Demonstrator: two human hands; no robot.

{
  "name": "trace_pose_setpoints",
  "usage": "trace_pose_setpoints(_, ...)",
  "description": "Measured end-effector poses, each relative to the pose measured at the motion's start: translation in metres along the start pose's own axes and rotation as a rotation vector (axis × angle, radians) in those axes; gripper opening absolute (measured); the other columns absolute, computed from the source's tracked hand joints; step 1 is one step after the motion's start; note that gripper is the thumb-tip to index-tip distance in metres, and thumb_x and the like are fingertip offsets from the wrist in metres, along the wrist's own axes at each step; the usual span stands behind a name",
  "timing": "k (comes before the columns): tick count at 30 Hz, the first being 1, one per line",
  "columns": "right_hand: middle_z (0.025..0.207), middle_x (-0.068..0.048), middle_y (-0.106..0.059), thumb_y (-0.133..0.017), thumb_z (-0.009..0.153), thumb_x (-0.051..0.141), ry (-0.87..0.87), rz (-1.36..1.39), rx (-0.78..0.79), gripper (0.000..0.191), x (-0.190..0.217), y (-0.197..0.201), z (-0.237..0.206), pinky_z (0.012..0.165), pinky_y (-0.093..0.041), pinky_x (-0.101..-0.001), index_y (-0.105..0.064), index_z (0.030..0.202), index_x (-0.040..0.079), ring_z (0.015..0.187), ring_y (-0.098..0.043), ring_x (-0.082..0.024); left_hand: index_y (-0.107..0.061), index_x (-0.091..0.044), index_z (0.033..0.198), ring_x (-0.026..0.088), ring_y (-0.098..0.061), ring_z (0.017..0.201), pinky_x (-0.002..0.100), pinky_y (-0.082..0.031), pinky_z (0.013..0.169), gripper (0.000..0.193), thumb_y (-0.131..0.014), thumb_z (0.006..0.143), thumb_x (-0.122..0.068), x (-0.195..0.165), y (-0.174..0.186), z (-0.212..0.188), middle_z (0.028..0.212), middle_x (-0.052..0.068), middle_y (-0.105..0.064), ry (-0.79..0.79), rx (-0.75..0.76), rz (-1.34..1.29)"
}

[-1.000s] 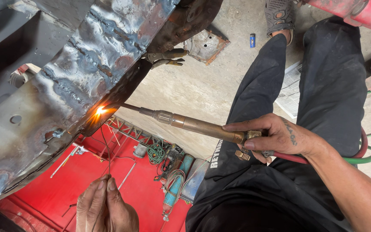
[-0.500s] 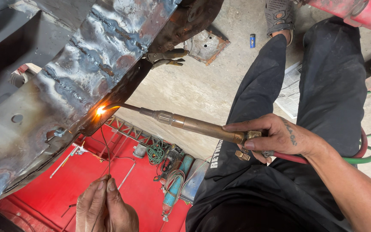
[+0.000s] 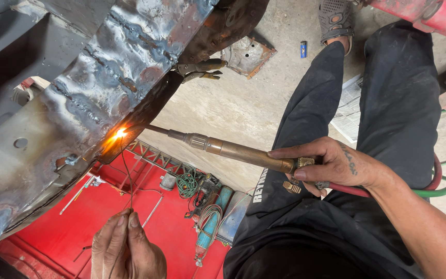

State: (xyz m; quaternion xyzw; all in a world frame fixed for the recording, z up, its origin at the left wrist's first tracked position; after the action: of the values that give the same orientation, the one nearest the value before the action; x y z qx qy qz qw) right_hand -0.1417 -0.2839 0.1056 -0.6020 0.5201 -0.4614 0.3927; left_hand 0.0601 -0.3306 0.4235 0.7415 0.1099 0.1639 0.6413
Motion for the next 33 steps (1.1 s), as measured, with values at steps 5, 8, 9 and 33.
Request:
trace_pose_setpoints(5, 0.076, -0.004, -0.074, -0.068, 0.093, 0.011, 0.019, -0.022, 0.007, 0.054, 0.003, 0.0, 0.0, 0.046, -0.049, -0.0251, -0.06, 0.146, 0.009, 0.052, -0.063, -0.008, -0.067, 0.01, 0.114, 0.027, -0.071, 0.098, 0.034, -0.064, 0.088, 0.014, -0.07, 0.102, 0.016, -0.003, 0.0, 0.001, 0.113, 0.024, -0.068, -0.01, 0.012, 0.044)
trace_pose_setpoints(8, 0.077, -0.004, -0.075, -0.068, 0.092, 0.011, 0.012, -0.015, -0.002, 0.054, 0.001, 0.001, -0.001, 0.046, -0.049, -0.0254, -0.06, 0.145, 0.009, 0.051, -0.063, -0.008, -0.067, 0.01, 0.113, 0.026, -0.071, 0.098, 0.034, -0.064, 0.088, 0.013, -0.07, 0.102, 0.016, -0.002, 0.0, 0.002, 0.113, 0.023, -0.068, -0.011, 0.011, 0.047)
trace_pose_setpoints(9, 0.076, -0.004, -0.075, -0.068, 0.092, 0.011, 0.011, -0.016, -0.003, 0.054, 0.001, 0.001, -0.001, 0.046, -0.049, -0.0255, -0.06, 0.145, 0.009, 0.051, -0.063, -0.008, -0.067, 0.01, 0.113, 0.026, -0.071, 0.098, 0.034, -0.064, 0.088, 0.013, -0.07, 0.102, 0.016, -0.002, -0.001, 0.001, 0.112, 0.023, -0.068, -0.008, 0.013, 0.049)
trace_pose_setpoints(33, 0.079, -0.005, -0.077, -0.068, 0.092, 0.011, 0.019, -0.015, 0.018, 0.055, 0.001, -0.001, 0.003, 0.045, -0.05, -0.0261, -0.059, 0.146, 0.009, 0.051, -0.063, -0.008, -0.065, 0.009, 0.117, 0.026, -0.071, 0.101, 0.033, -0.065, 0.091, 0.016, -0.068, 0.103, 0.017, 0.004, -0.001, 0.0, 0.116, 0.024, -0.066, 0.003, -0.006, -0.007)
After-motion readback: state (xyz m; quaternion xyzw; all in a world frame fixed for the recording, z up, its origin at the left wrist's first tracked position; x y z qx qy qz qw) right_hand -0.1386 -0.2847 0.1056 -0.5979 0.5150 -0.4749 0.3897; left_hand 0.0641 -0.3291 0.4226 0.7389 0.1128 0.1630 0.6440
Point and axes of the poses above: each hand's wrist, its own z-axis towards the middle knuckle, its own y-axis out of the back of the hand, x = y × z, the point moved 10 cm from there along z, towards the middle knuckle
